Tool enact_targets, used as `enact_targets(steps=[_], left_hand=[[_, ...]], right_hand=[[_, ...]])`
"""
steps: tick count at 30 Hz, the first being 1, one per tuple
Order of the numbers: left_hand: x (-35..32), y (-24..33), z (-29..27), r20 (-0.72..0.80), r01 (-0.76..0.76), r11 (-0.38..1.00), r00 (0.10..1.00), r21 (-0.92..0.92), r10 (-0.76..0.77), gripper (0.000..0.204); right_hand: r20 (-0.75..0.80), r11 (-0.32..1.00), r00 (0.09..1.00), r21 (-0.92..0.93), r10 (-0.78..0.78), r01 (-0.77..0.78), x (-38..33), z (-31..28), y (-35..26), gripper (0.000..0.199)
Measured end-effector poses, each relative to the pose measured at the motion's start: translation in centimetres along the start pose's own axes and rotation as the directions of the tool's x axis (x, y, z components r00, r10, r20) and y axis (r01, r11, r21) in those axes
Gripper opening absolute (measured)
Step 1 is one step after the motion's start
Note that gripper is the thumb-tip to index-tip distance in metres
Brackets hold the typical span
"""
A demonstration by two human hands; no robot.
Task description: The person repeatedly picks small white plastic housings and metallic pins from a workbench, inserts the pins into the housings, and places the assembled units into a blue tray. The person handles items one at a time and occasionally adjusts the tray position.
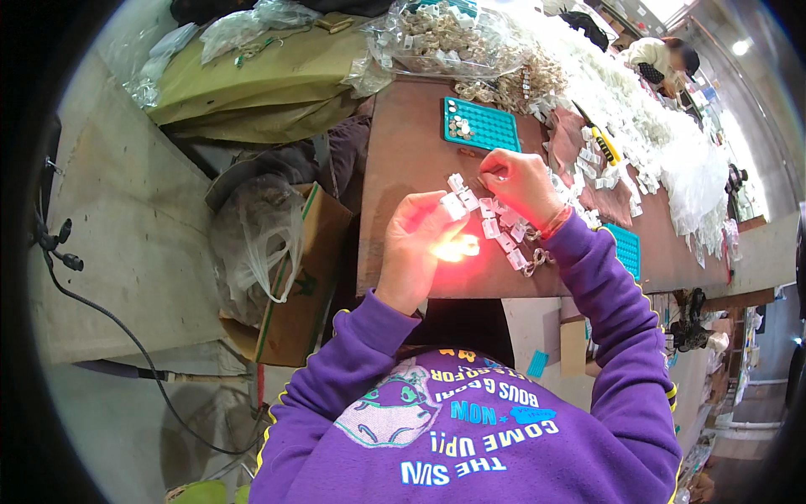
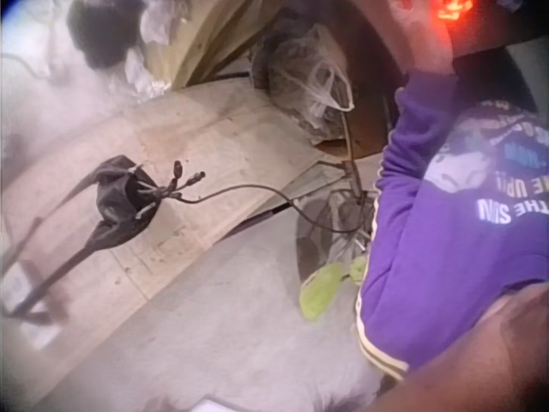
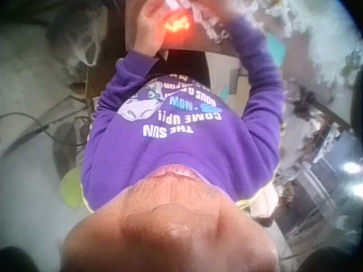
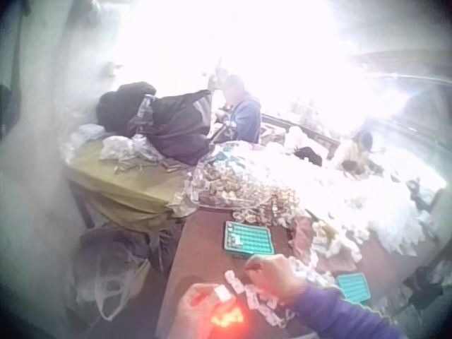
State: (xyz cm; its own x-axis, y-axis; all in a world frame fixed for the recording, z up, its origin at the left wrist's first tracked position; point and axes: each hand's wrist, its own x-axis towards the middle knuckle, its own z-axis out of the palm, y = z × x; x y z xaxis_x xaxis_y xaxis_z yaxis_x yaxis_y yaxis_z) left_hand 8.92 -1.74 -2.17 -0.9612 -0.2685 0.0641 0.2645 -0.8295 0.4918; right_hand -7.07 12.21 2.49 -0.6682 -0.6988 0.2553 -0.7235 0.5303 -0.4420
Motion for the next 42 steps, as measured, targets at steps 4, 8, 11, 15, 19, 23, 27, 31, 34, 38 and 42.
enact_targets(steps=[4, 8, 11, 15, 19, 23, 27, 31, 34, 38, 42], left_hand=[[-0.1, 0.3, 0.1, -0.003, 0.09, 0.996, 0.996, 0.011, -0.09, 0.023], [0.0, 0.6, 0.1, -0.011, 0.111, 0.993, 0.994, -0.029, -0.112, 0.022], [0.0, 0.7, 0.1, -0.019, 0.116, 0.993, 0.993, 0.038, -0.115, 0.022], [0.0, 0.7, -0.1, -0.023, 0.145, 0.989, 0.989, 0.014, -0.145, 0.023], [0.2, 0.6, -0.3, -0.025, 0.171, 0.985, 0.985, -0.02, -0.172, 0.024], [0.2, 0.5, -0.3, -0.02, 0.159, 0.987, 0.987, -0.024, -0.159, 0.024], [0.2, 0.2, -0.4, -0.012, 0.146, 0.988, 0.989, 0.054, -0.146, 0.023], [0.3, 0.1, -0.4, -0.019, 0.158, 0.976, 0.987, 0.15, -0.157, 0.023], [0.1, 0.4, -0.2, -0.025, 0.151, 0.971, 0.989, 0.185, -0.149, 0.024], [0.1, 0.8, 0.1, -0.039, 0.152, 0.979, 0.988, 0.136, -0.148, 0.024], [0.2, 0.6, 0.0, -0.037, 0.152, 0.981, 0.988, 0.116, -0.149, 0.025]], right_hand=[[0.202, 0.871, 0.956, 0.405, 0.212, -0.279, 0.0, -1.3, 0.2, 0.005], [0.193, 0.751, 0.956, 0.591, 0.222, -0.294, -0.7, -2.5, -1.8, 0.005], [0.159, 0.818, 0.985, 0.556, 0.068, -0.146, -1.6, -3.5, -4.2, 0.006], [0.024, 0.934, 0.962, 0.247, -0.272, 0.258, -2.1, -3.7, -6.9, 0.009], [-0.008, 0.934, 0.951, 0.185, -0.31, 0.306, -2.1, -3.0, -8.0, 0.015], [0.002, 0.937, 0.943, 0.108, -0.334, 0.332, -2.2, -3.0, -8.2, 0.023], [0.086, 0.911, 0.907, 0.015, -0.412, 0.412, -2.4, -3.5, -8.3, 0.031], [0.13, 0.907, 0.905, -0.069, -0.405, 0.416, -2.6, -3.2, -8.6, 0.033], [0.064, 0.95, 0.949, 0.067, -0.31, 0.306, -2.8, -2.7, -8.6, 0.026], [-0.01, 0.971, 0.981, 0.141, -0.195, 0.194, -3.1, -2.8, -8.0, 0.016], [-0.02, 0.954, 0.958, 0.089, -0.285, 0.285, -3.2, -2.3, -7.4, 0.014]])
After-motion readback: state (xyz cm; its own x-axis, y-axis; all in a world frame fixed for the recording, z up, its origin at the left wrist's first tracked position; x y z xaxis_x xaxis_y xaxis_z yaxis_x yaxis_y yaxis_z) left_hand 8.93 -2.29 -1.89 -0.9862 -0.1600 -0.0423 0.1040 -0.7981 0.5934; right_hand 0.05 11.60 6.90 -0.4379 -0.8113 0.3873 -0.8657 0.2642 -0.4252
